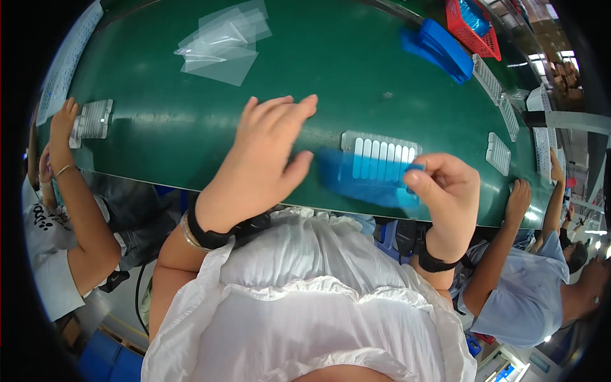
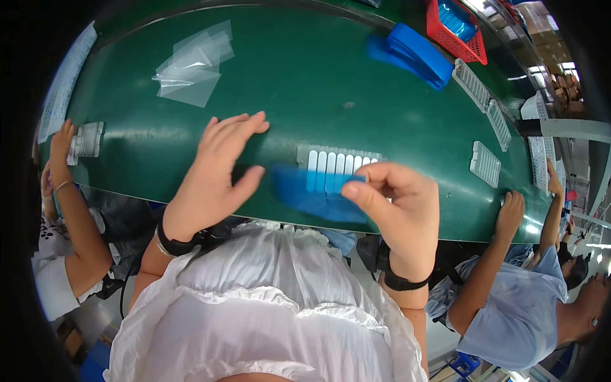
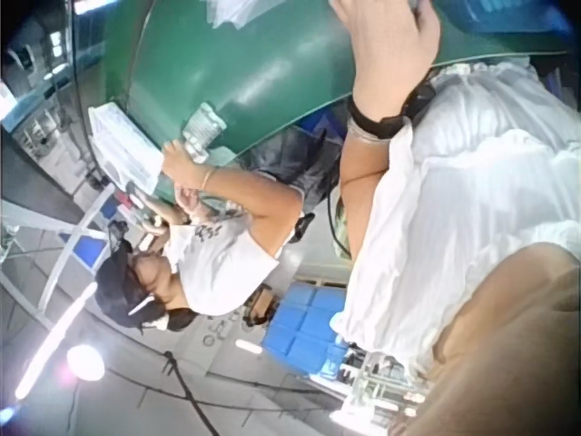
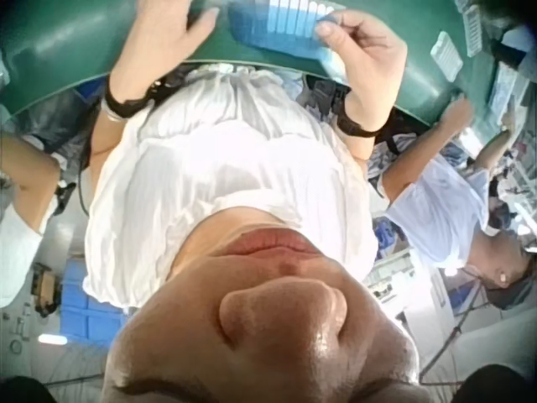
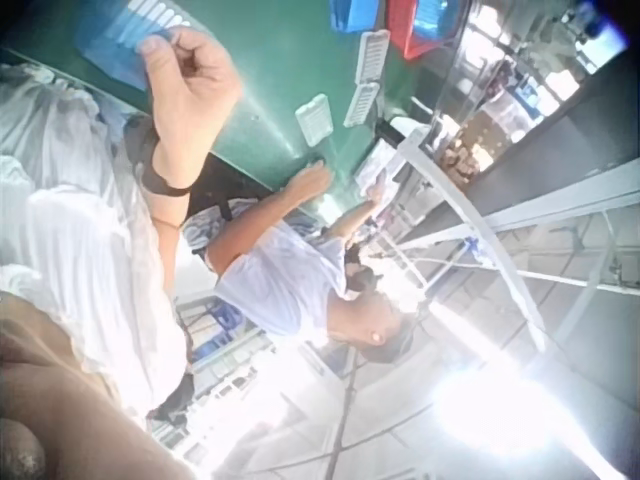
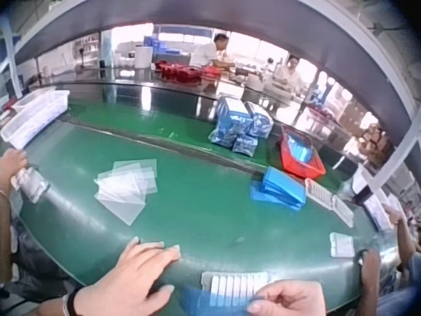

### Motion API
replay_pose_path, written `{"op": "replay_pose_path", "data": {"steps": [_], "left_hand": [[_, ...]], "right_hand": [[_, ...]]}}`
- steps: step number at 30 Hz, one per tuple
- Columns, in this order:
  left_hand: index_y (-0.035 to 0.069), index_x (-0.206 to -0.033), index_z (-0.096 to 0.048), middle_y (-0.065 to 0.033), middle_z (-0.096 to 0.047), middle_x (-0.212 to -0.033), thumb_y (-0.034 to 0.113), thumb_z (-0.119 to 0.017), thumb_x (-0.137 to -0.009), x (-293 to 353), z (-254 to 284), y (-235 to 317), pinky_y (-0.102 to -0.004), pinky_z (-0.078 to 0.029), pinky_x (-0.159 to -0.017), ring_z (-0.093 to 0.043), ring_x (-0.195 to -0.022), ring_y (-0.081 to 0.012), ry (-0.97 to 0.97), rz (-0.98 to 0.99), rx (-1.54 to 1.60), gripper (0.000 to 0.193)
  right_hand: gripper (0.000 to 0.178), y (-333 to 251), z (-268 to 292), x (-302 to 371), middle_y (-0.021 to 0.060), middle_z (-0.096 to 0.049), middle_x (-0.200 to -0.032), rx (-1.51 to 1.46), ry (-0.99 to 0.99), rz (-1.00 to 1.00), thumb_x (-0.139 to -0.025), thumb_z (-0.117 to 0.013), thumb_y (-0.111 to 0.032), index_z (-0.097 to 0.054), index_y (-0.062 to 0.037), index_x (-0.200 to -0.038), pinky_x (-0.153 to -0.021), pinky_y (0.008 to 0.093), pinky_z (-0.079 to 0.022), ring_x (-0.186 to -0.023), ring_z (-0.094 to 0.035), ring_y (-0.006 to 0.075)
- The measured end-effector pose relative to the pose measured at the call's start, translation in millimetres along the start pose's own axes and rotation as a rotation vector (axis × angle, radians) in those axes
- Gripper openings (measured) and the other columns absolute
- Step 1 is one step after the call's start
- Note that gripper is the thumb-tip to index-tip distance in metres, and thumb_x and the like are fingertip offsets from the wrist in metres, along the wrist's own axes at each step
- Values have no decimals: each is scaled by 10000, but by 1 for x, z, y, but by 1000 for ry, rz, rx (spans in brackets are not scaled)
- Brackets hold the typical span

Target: Assembling small blue plastic components into clear trays on a factory conveyor belt.

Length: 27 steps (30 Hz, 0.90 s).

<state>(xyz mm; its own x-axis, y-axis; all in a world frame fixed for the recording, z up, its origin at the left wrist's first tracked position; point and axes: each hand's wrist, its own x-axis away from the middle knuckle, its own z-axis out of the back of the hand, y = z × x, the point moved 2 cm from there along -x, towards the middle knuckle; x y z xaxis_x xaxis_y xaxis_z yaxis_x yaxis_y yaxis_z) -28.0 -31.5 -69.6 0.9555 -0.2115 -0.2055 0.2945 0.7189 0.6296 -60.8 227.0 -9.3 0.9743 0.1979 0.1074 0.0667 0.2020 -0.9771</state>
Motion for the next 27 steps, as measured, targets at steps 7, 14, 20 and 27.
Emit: {"op": "replay_pose_path", "data": {"steps": [7, 14, 20, 27], "left_hand": [[71, -1131, -721, -65, -714, -1165, -71, -634, -808, 15, 9, -13, -539, -365, -1170, -619, -1209, -321, 243, -49, 104, 364], [122, -910, -780, 13, -722, -1115, 15, -749, -717, 11, 3, 9, -617, -367, -1148, -583, -1196, -291, 118, -292, 22, 223], [126, -935, -805, 61, -727, -1130, 77, -774, -736, 5, -8, 13, -623, -341, -1168, -582, -1192, -270, 102, -354, -24, 208], [141, -920, -814, 84, -739, -1095, 155, -795, -788, 1, -16, 15, -637, -326, -1174, -587, -1177, -258, 111, -368, -51, 134]], "right_hand": [[123, 8, 15, -17, 30, -704, -790, 105, 30, -98, -853, -815, 21, -726, 59, -929, -647, 195, -470, -705, -617, 58], [135, 17, 34, -20, -2, -689, -768, 120, 103, -73, -852, -836, -19, -726, 40, -904, -629, 182, -439, -678, -593, 43], [148, 28, 38, -18, -2, -688, -763, 108, 126, -80, -854, -842, -33, -723, 39, -906, -636, 183, -442, -677, -591, 41], [138, 31, 39, -17, 3, -687, -764, 92, 139, -83, -859, -832, -24, -719, 43, -903, -636, 185, -442, -679, -593, 44]]}}
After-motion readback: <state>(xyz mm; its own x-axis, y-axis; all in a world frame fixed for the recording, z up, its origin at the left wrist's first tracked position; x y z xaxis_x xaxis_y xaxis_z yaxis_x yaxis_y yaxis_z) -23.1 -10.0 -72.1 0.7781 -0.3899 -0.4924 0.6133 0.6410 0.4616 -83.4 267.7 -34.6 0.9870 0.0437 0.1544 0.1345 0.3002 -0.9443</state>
